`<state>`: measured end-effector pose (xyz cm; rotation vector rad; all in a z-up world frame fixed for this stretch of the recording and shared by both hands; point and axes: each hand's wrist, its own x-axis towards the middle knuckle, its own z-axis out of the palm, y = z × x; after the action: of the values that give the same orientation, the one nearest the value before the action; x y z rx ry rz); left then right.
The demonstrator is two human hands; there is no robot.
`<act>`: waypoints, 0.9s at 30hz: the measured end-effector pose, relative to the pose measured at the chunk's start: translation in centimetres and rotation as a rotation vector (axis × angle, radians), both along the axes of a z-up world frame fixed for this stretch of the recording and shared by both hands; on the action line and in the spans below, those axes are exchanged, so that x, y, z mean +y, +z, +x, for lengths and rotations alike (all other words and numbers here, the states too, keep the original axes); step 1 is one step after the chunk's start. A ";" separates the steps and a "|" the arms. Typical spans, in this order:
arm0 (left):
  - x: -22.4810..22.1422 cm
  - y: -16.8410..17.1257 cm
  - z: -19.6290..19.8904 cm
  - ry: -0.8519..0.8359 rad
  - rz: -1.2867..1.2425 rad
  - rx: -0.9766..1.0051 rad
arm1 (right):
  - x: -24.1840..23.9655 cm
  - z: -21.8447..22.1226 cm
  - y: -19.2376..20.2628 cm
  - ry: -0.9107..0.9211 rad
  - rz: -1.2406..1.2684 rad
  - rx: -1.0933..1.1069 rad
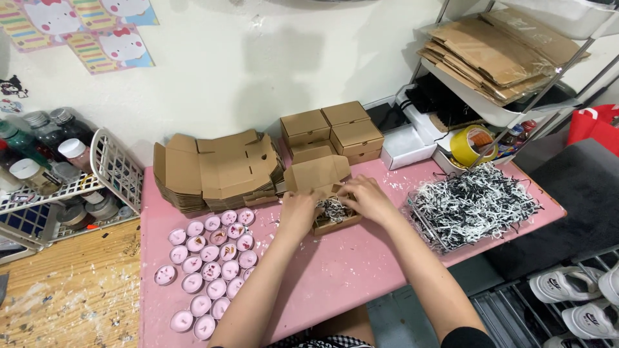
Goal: The recorder is packaging pink heart-shaped candle melts into cardboard boxes, adding shredded paper filler and small plastic bags.
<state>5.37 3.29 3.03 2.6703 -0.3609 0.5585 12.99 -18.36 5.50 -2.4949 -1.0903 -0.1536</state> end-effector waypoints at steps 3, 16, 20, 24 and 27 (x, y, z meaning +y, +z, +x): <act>-0.6 -0.2 0.1 0.091 0.326 0.375 | 0.6 -0.5 -0.3 0.029 -0.171 0.020; 0.3 1.2 -0.2 -0.015 -0.103 -0.147 | -3.0 -0.4 2.6 -0.114 0.260 -0.076; 0.6 3.0 -1.7 0.225 -0.151 0.130 | -3.7 0.2 -1.6 -0.284 0.325 0.348; 1.6 1.0 -2.1 0.179 -0.104 0.415 | -2.0 -0.7 -4.0 -0.332 0.366 0.668; 2.2 0.4 -2.5 0.231 -0.136 0.335 | -1.3 -1.2 -2.4 -0.324 0.207 0.494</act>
<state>2.88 5.46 3.43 2.6244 0.0786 0.1824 11.81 -19.62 3.09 -2.3225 -0.4455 0.2375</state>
